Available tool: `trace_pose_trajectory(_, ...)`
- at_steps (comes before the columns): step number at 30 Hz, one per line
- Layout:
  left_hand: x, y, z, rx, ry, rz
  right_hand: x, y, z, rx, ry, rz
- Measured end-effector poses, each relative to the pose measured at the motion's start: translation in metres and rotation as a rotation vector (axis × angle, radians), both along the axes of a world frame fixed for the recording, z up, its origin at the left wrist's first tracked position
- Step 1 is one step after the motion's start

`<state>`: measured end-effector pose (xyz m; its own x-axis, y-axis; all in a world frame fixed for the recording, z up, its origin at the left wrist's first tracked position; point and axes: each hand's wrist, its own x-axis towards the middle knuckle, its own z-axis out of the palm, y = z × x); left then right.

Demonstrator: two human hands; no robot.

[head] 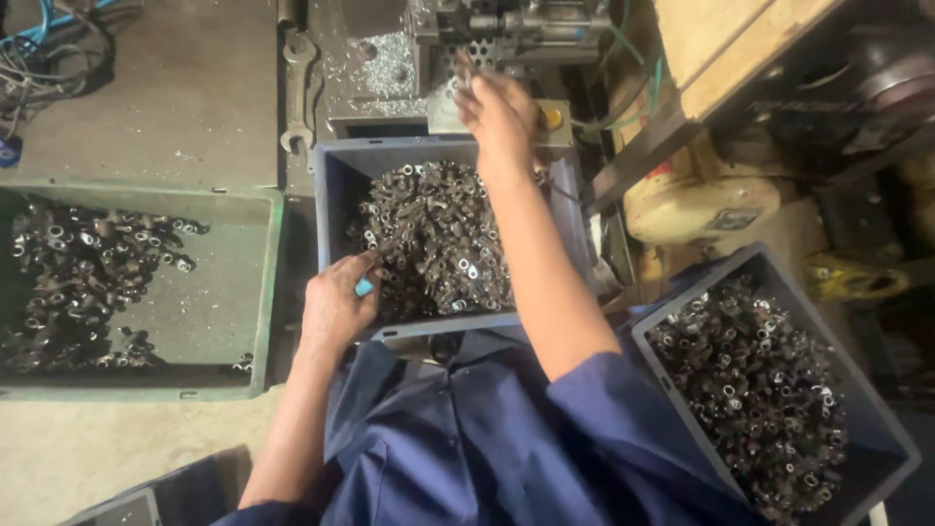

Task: The person picks small threaded metal fittings from plastic bins and feeds them one at a time into a benchtop machine, operating its lever. Processed parts drop into a collection bin, and the person moves finished parts between bins and clears the machine area by hand.

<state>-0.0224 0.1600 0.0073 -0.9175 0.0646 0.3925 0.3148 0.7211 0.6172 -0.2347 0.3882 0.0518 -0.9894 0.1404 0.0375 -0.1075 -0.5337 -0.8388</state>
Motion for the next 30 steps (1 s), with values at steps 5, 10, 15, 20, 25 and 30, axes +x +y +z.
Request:
trace_pose_trajectory(5, 0.001, -0.001, 0.002, 0.014, 0.005, 0.014, -0.056, -0.016, -0.009, -0.090, -0.039, -0.071)
trace_pose_trajectory(10, 0.001, -0.003, 0.005, 0.051, -0.049, 0.024, -0.074, -0.021, -0.005, -0.124, -0.024, -0.076)
trace_pose_trajectory(15, 0.001, -0.002, 0.010, 0.048, -0.075, 0.029, -0.075, -0.021, 0.005, -0.058, -0.041, -0.089)
trace_pose_trajectory(20, 0.000, -0.002, 0.012, 0.047, -0.049, 0.019, -0.082, -0.019, 0.007, -0.014, 0.015, -0.028)
trace_pose_trajectory(25, 0.001, -0.009, 0.009, 0.090, -0.065, -0.007, -0.076, -0.010, 0.005, 0.171, 0.066, 0.160)
trace_pose_trajectory(30, 0.002, -0.015, 0.006, 0.094, -0.012, 0.001, 0.009, 0.031, 0.011, 0.877, 0.450, 0.034)
